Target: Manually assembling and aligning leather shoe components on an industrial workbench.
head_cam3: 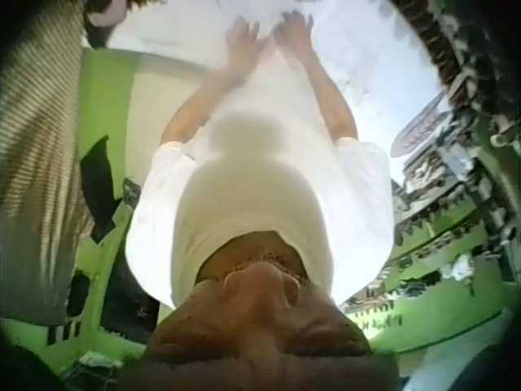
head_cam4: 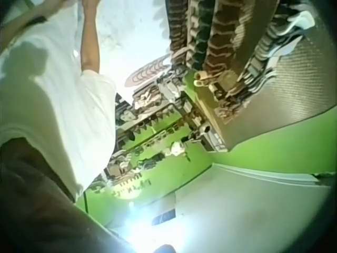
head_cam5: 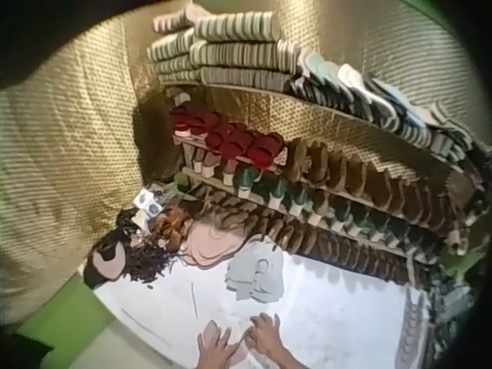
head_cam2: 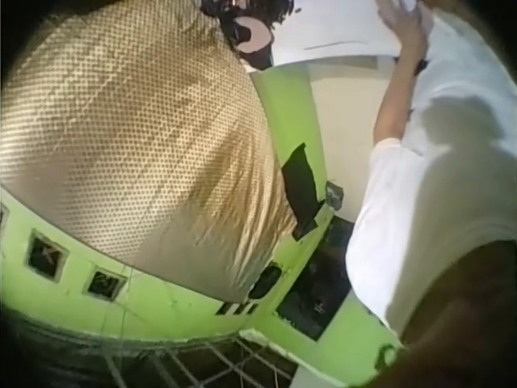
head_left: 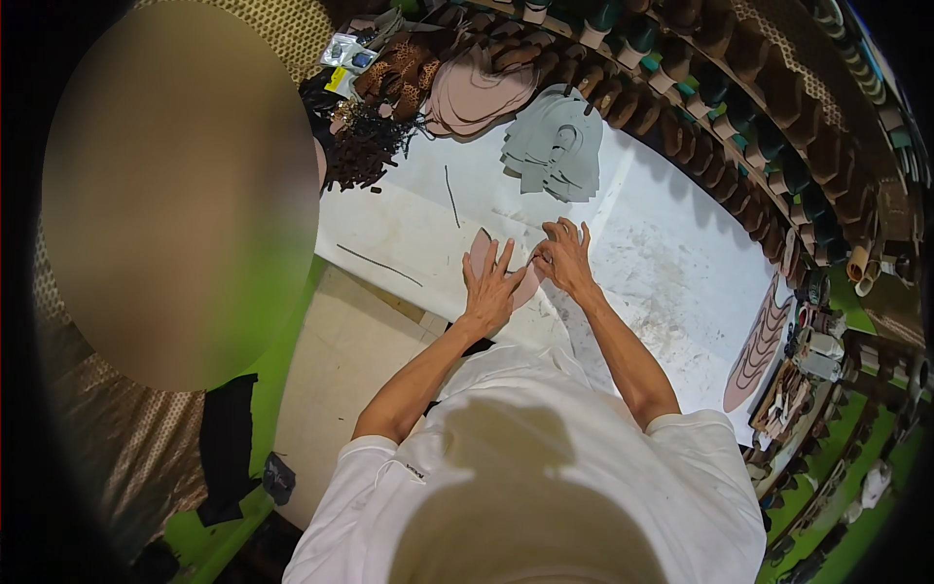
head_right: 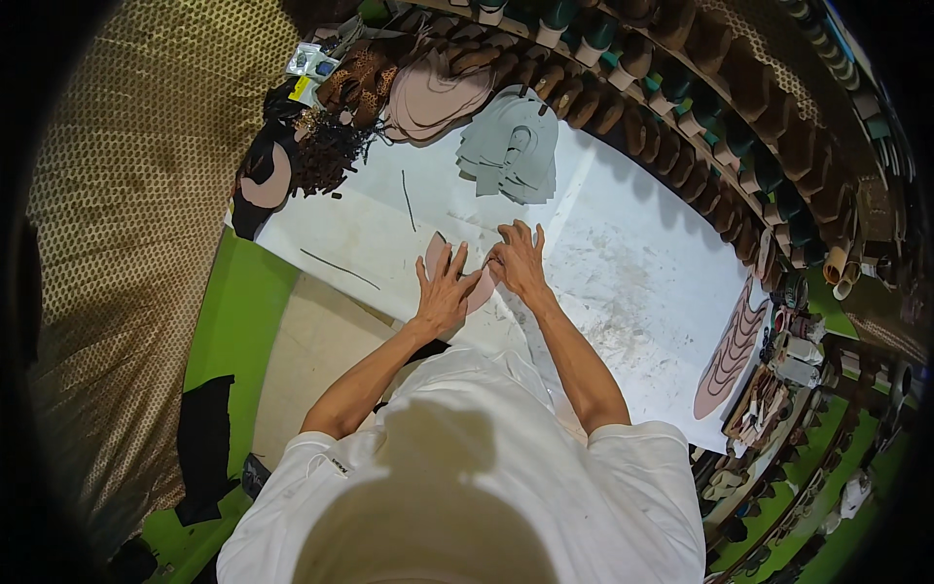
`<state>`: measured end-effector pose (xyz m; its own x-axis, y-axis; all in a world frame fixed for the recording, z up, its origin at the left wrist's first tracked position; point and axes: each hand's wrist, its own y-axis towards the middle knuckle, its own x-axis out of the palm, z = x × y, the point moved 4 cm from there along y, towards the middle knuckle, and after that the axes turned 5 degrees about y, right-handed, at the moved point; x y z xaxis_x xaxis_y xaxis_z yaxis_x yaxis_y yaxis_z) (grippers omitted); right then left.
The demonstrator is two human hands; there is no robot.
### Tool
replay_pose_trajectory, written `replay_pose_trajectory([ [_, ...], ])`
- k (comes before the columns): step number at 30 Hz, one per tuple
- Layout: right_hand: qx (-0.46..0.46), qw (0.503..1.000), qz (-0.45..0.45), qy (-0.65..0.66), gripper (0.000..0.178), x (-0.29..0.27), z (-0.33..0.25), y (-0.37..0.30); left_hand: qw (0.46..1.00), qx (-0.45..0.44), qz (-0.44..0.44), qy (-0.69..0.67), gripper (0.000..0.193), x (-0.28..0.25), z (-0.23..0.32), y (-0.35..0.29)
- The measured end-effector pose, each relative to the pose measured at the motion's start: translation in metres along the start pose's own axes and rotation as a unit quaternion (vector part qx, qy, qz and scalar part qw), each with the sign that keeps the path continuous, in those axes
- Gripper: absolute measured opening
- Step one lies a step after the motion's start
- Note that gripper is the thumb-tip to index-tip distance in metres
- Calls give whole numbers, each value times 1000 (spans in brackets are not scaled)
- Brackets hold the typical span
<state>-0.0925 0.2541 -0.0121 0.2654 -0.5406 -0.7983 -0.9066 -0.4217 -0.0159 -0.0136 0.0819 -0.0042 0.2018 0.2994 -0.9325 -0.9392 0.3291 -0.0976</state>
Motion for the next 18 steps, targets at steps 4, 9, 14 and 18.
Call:
replay_pose_trajectory([
  [4,-2,1000,-3,0,11,0,-3,1,1000,2,1,3,55,2,0,-1],
  [9,-4,1000,-4,-9,12,-2,-6,4,1000,4,-2,10,56,4,-1,0],
  [14,-9,1000,-14,-16,13,0,-7,8,1000,5,0,2,58,5,-2,1],
  [18,-11,1000,-20,-12,15,0,-5,10,1000,5,2,7,58,4,-3,4],
])
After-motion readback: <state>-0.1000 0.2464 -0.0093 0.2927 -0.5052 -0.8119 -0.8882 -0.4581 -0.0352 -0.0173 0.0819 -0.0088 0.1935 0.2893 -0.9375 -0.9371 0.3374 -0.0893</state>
